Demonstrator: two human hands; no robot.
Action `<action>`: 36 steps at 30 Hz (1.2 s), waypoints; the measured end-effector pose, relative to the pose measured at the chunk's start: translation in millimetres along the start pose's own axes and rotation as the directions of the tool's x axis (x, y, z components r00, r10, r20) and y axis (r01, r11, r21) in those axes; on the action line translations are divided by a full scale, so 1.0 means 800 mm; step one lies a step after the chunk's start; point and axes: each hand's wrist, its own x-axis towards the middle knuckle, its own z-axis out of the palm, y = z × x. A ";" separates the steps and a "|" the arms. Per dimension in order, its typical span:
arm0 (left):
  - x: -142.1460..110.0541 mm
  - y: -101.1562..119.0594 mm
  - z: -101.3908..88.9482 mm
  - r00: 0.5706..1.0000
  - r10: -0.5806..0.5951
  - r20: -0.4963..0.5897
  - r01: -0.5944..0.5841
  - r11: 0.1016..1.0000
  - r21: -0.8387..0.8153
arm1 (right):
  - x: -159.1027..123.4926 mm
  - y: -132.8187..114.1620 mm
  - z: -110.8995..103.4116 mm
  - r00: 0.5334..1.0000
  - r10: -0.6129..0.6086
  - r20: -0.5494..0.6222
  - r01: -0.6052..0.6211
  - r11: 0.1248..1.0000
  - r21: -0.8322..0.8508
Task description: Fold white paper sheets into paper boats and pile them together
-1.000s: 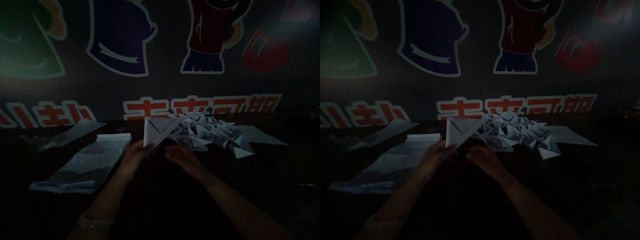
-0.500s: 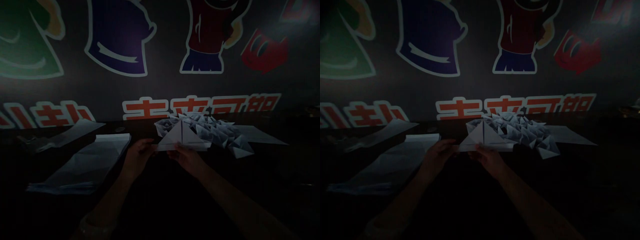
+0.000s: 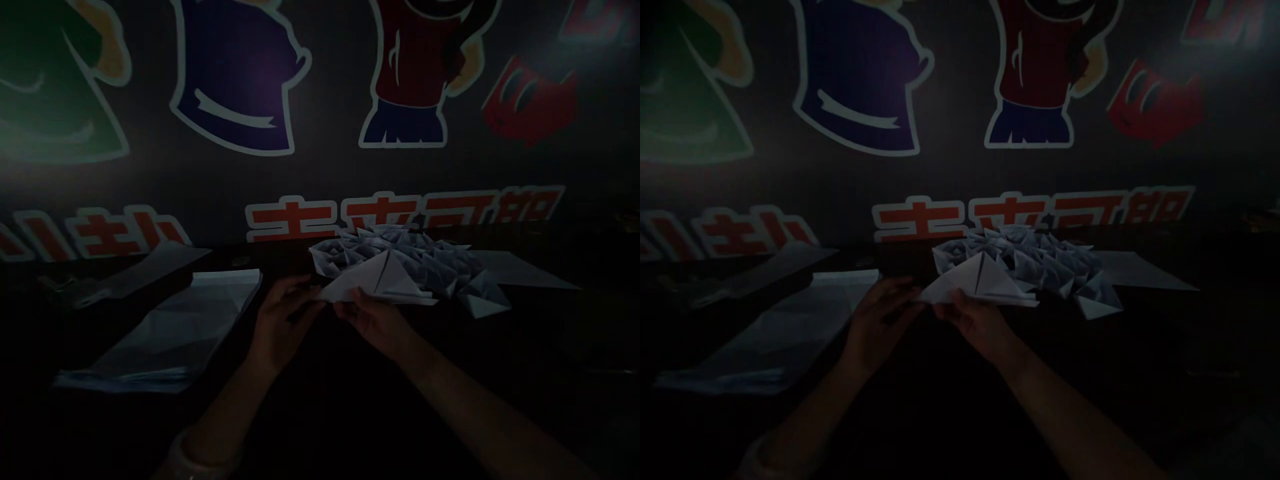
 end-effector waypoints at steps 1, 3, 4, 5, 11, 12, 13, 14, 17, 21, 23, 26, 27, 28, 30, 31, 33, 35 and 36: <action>0.000 0.000 0.000 1.000 -0.016 0.010 0.016 1.000 -0.013 | 0.000 0.000 0.000 1.000 -0.003 -0.002 0.003 1.000 0.004; 0.000 0.001 0.000 0.999 -0.039 0.022 0.040 0.998 -0.049 | 0.000 0.001 -0.002 1.000 -0.004 -0.009 0.004 1.000 0.008; 0.000 0.002 0.000 0.999 -0.045 0.027 0.047 0.997 -0.067 | 0.001 0.001 -0.002 1.000 -0.002 -0.005 0.002 1.000 0.003; 0.001 0.002 0.000 0.998 -0.052 0.029 0.055 0.995 -0.085 | 0.001 0.001 -0.003 1.000 0.000 0.005 0.000 1.000 -0.005; 0.003 0.001 0.000 0.991 -0.124 0.050 0.131 0.973 -0.192 | 0.001 0.002 -0.004 0.998 -0.035 0.052 0.037 0.998 -0.046; 0.003 0.001 0.000 0.988 -0.136 0.071 0.148 0.967 -0.206 | 0.001 0.002 -0.003 0.998 -0.043 0.052 0.045 0.997 -0.055; 0.003 0.001 0.001 0.985 -0.149 0.092 0.165 0.963 -0.215 | 0.000 0.003 -0.003 0.997 -0.048 0.052 0.052 0.996 -0.067; 0.003 0.001 0.001 0.982 -0.159 0.106 0.179 0.960 -0.217 | 0.000 0.003 -0.003 0.997 -0.053 0.053 0.057 0.995 -0.078; 0.002 0.001 0.002 0.982 -0.184 0.053 0.191 0.962 -0.193 | -0.001 0.004 -0.001 0.997 -0.051 0.051 0.056 0.994 -0.092; 0.003 0.001 0.002 0.983 -0.179 -0.034 0.173 0.977 -0.126 | -0.003 0.004 0.002 0.999 -0.020 0.048 0.024 0.996 -0.088; 0.004 0.003 0.001 0.988 -0.154 -0.021 0.151 0.983 -0.099 | -0.003 0.004 0.001 0.999 -0.019 0.046 0.023 0.995 -0.094; 0.004 0.004 0.001 0.993 -0.120 -0.003 0.120 0.991 -0.052 | -0.004 0.005 0.000 0.999 -0.022 0.046 0.027 0.993 -0.114; 0.004 0.004 0.001 0.992 -0.121 0.018 0.122 0.992 -0.030 | -0.004 0.005 0.000 0.999 -0.022 0.046 0.027 0.992 -0.120; 0.004 0.005 0.001 0.991 -0.127 0.041 0.127 0.992 -0.011 | -0.004 0.005 0.000 0.999 -0.023 0.047 0.029 0.992 -0.124; 0.003 0.005 0.002 0.987 -0.144 0.077 0.144 0.990 0.005 | -0.004 0.004 0.000 0.998 -0.020 0.056 0.028 0.990 -0.135; 0.002 0.006 0.002 0.984 -0.155 0.087 0.156 0.988 -0.007 | -0.004 0.003 0.001 0.998 -0.020 0.055 0.028 0.990 -0.139; 0.001 0.008 0.003 0.974 -0.204 0.103 0.211 0.975 -0.066 | -0.002 0.002 0.002 0.999 -0.028 0.038 0.033 0.990 -0.138; 0.001 0.009 0.004 0.948 -0.301 0.099 0.313 0.938 -0.149 | -0.001 0.001 0.003 0.999 -0.046 0.004 0.046 0.992 -0.120; 0.001 0.010 0.004 0.928 -0.362 0.088 0.372 0.907 -0.195 | 0.000 0.000 0.003 0.999 -0.051 -0.010 0.049 0.993 -0.108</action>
